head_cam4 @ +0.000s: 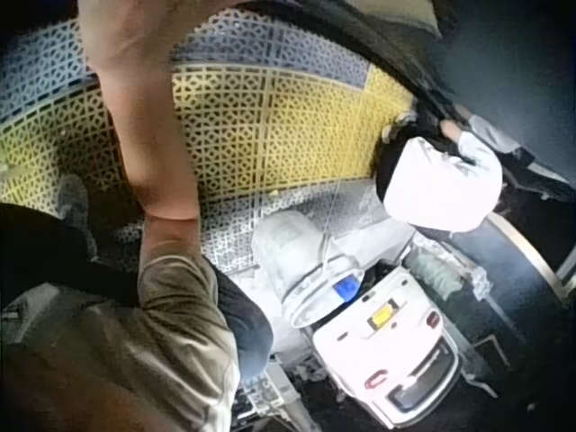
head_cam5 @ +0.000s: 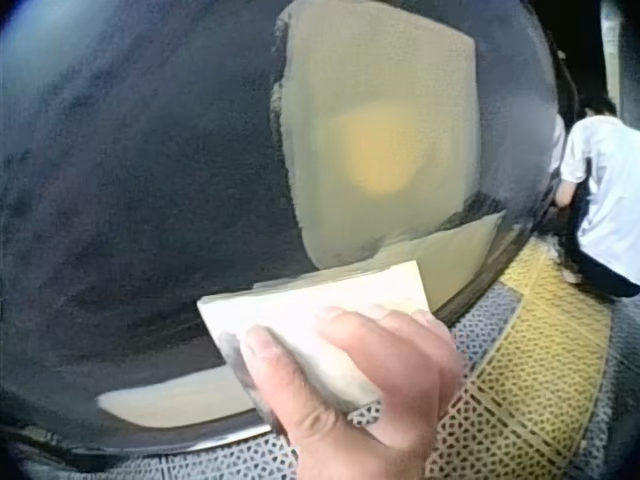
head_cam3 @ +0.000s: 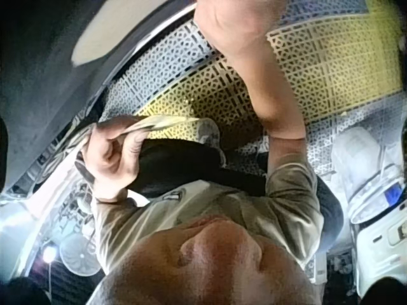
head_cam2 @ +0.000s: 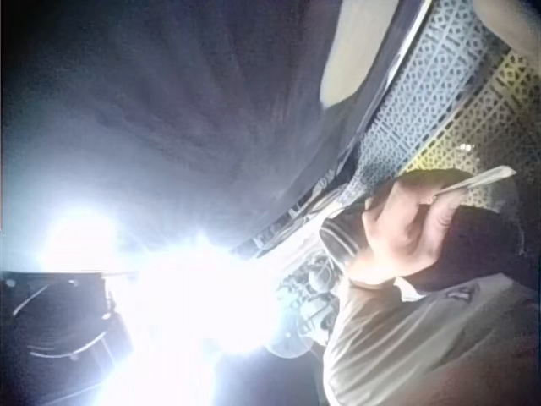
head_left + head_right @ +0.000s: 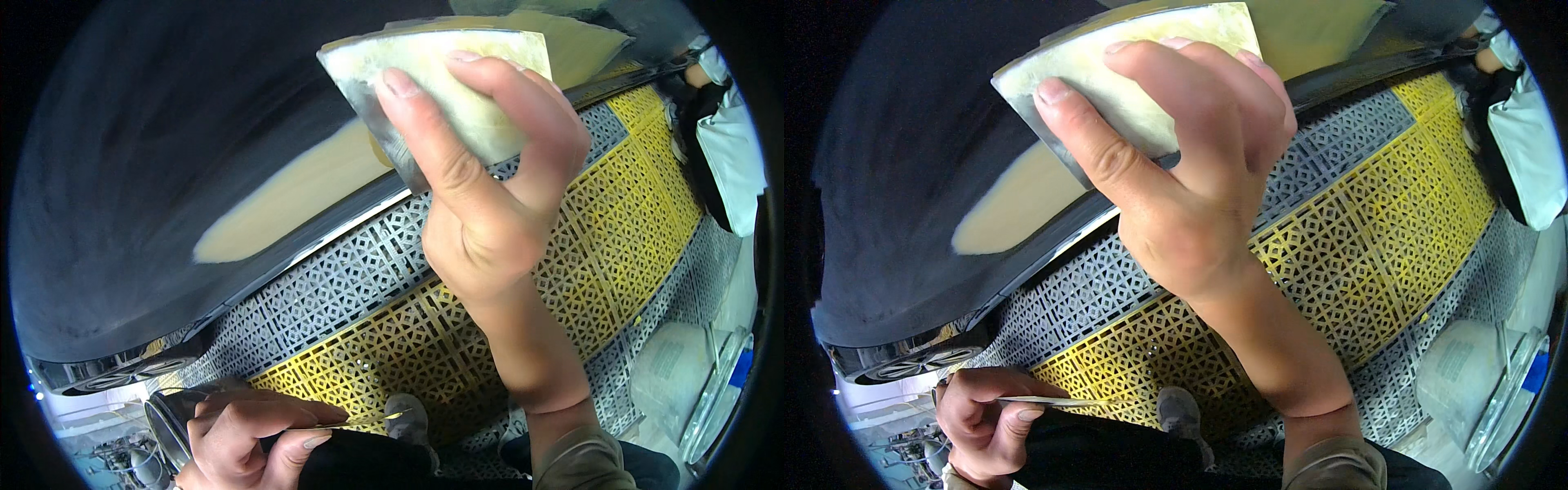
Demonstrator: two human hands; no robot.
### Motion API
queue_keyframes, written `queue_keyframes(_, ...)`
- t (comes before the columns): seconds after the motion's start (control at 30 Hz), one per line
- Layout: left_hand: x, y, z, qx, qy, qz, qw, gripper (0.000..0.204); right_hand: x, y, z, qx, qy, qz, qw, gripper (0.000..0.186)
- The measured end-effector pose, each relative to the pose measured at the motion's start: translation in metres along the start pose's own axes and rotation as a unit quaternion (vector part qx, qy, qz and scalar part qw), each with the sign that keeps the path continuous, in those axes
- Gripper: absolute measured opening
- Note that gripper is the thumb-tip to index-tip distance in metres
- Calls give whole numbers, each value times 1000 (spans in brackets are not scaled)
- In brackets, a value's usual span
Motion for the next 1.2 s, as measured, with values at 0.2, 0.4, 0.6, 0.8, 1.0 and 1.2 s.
queue_keyframes(0.2,10,3,-5,-18,13,-13,1000,34,4,-15,-30,36,-16,4,999,28)
queue_keyframes(0.4,15,1,-6,-27,11,-52,998,34,-7,-25,-65,60,-38,0,997,24)
queue_keyframes(0.6,-13,3,6,42,-46,-4,998,18,-19,-35,-96,84,-35,-4,996,22)
queue_keyframes(0.8,-11,6,4,33,-26,16,999,20,-27,-37,-110,105,-44,-16,993,22)
queue_keyframes(1.0,3,4,-5,-30,20,25,999,35,-27,-10,-105,106,-55,-39,992,28)
queue_keyframes(1.2,5,1,-1,-21,-2,1,1000,34,22,12,-34,115,-22,5,993,29)
Point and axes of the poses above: each hand's wrist, its own z-axis towards the middle knuckle, its own y-axis out of the back of the hand, x = y × z, the point moved 10 cm from there along z, towards the middle knuckle, and after that the axes turned 7 degrees about x, right-handed, at the moved point
